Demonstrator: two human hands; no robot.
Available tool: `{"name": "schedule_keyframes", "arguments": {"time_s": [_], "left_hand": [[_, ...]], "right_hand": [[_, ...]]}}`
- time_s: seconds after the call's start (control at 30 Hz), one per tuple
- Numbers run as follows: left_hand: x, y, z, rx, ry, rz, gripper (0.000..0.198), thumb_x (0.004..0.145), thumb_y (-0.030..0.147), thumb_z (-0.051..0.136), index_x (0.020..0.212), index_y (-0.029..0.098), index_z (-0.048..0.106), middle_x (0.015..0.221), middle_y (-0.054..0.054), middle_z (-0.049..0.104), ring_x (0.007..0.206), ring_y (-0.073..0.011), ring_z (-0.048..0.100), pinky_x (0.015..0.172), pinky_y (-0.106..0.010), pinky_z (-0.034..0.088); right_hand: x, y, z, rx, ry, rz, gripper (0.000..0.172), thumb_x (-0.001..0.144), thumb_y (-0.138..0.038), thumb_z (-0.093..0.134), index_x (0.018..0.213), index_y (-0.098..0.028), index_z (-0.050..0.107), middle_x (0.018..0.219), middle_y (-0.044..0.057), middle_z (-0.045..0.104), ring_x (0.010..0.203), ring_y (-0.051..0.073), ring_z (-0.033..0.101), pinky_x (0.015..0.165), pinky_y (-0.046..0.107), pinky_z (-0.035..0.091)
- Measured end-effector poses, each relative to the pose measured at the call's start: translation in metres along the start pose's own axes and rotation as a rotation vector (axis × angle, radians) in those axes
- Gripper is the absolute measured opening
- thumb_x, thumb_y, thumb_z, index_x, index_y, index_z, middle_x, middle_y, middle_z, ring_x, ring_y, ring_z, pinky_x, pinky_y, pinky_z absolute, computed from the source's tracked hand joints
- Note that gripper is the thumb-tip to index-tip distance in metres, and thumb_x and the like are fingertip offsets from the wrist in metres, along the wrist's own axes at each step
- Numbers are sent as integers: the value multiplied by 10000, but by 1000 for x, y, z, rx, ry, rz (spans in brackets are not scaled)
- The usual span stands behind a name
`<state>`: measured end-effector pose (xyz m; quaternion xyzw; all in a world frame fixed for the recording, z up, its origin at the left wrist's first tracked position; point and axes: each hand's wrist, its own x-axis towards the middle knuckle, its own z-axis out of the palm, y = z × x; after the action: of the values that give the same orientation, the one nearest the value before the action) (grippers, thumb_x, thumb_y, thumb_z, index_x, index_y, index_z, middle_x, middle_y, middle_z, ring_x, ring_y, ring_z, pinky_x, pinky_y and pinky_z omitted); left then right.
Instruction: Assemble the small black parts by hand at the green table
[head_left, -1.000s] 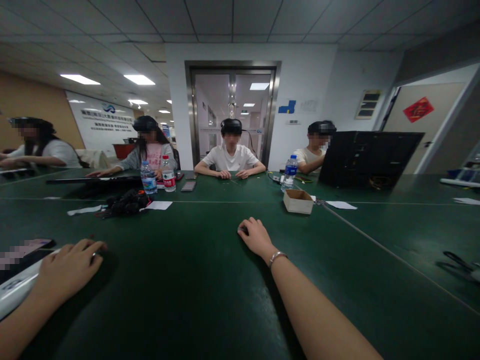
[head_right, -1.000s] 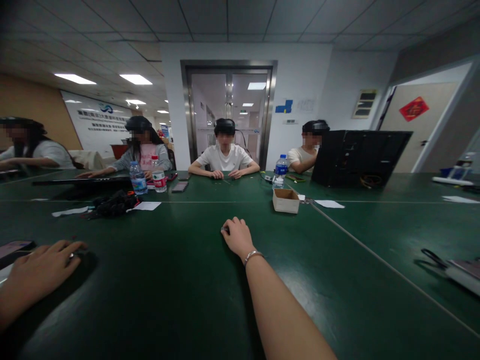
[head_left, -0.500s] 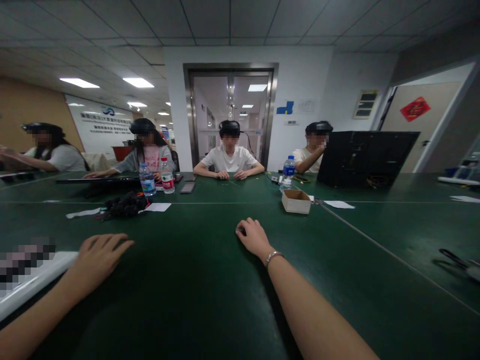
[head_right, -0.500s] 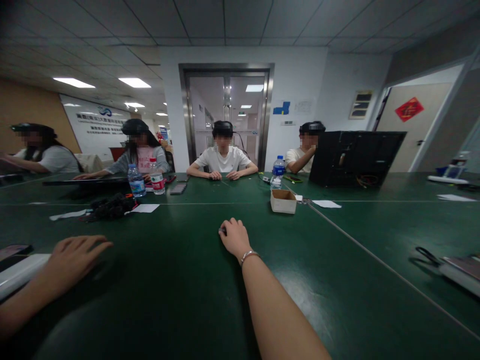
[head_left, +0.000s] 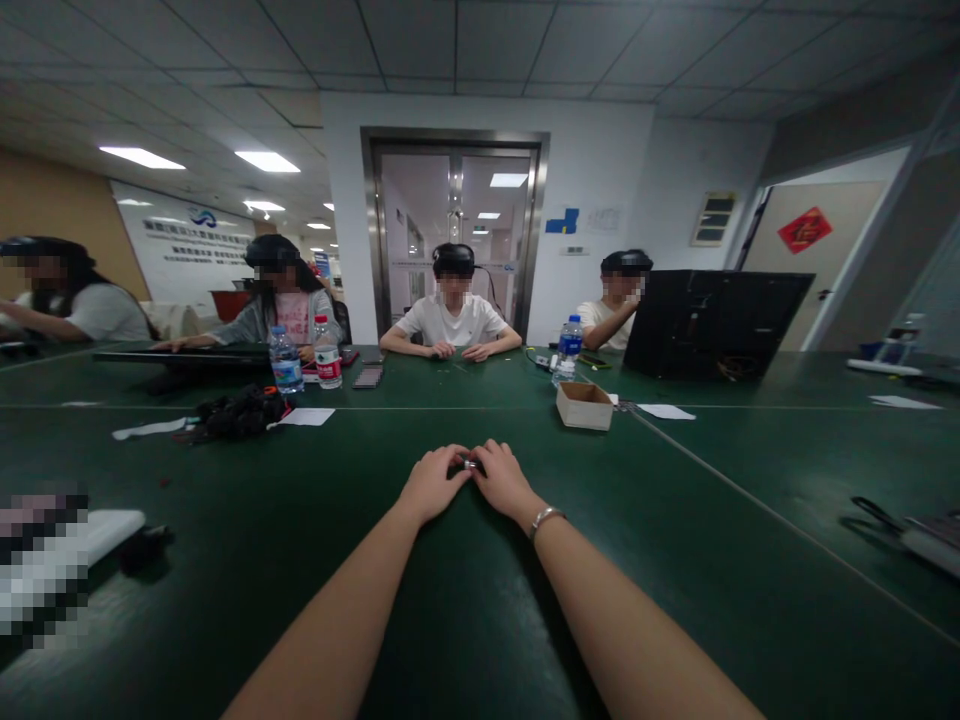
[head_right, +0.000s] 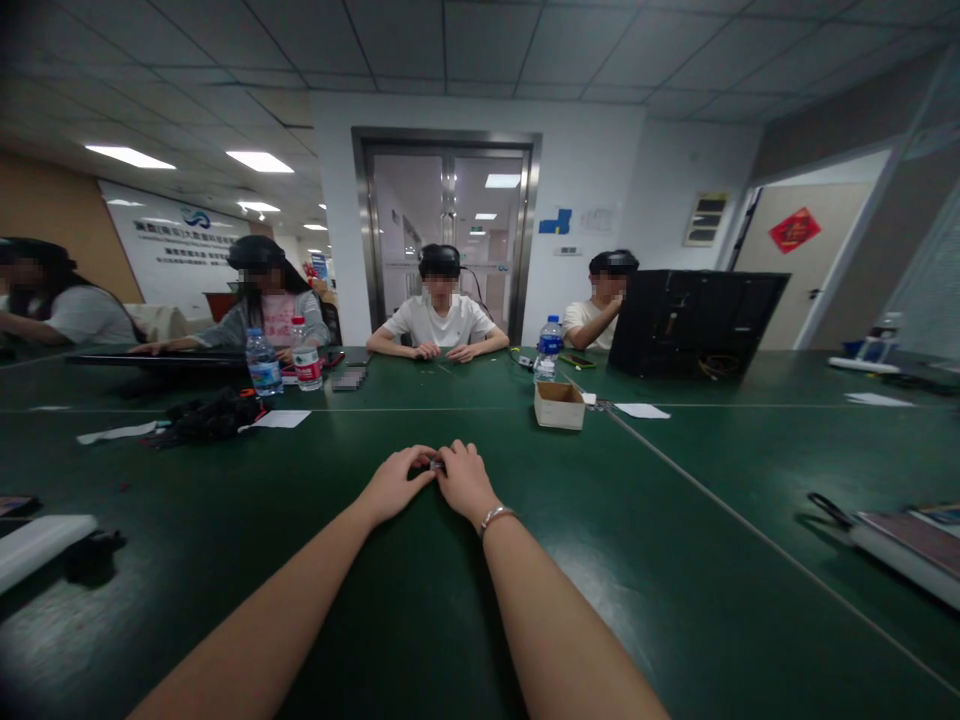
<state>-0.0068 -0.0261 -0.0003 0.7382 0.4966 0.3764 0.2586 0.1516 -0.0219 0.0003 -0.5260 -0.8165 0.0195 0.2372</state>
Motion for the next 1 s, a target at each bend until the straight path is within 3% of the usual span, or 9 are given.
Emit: {"name": "schedule_keyframes", "arguments": {"time_s": [0.17,0.37,0.8,1.0], "left_hand": [[-3,-7,-5,-128,-30,15,225,757,253,605,977,209,628,965,-54,682,902,-173,627,865,-324,477],[-1,-4,-7,-154,-14,-9,190,737,211,615,926,200,637,881,-40,684,839,-163,637,831,-315,493],[-5,-3,-9,-50,-70,41,307,767,238,601,1073,253,576,957,-26,682,912,-165,630,876,-325,469],[-4,-2,-9,-100,2,23,270,774,212,578,1043,230,599,933,-34,666,885,-160,625,848,-315,483]], "right_hand": [[0,-5,-1,74,-24,-86,146,865,-235,515,954,-161,602,979,88,545,909,204,447,830,331,379],[1,-6,-3,85,-54,-84,167,857,-231,529,972,-144,613,978,99,542,914,204,445,838,327,383],[1,-3,-5,159,-105,-59,302,762,-122,482,1044,-118,588,990,105,518,957,214,429,896,353,369],[3,5,0,354,-11,-70,430,713,-34,499,1120,-155,566,1021,76,503,983,169,497,925,329,415]]}}
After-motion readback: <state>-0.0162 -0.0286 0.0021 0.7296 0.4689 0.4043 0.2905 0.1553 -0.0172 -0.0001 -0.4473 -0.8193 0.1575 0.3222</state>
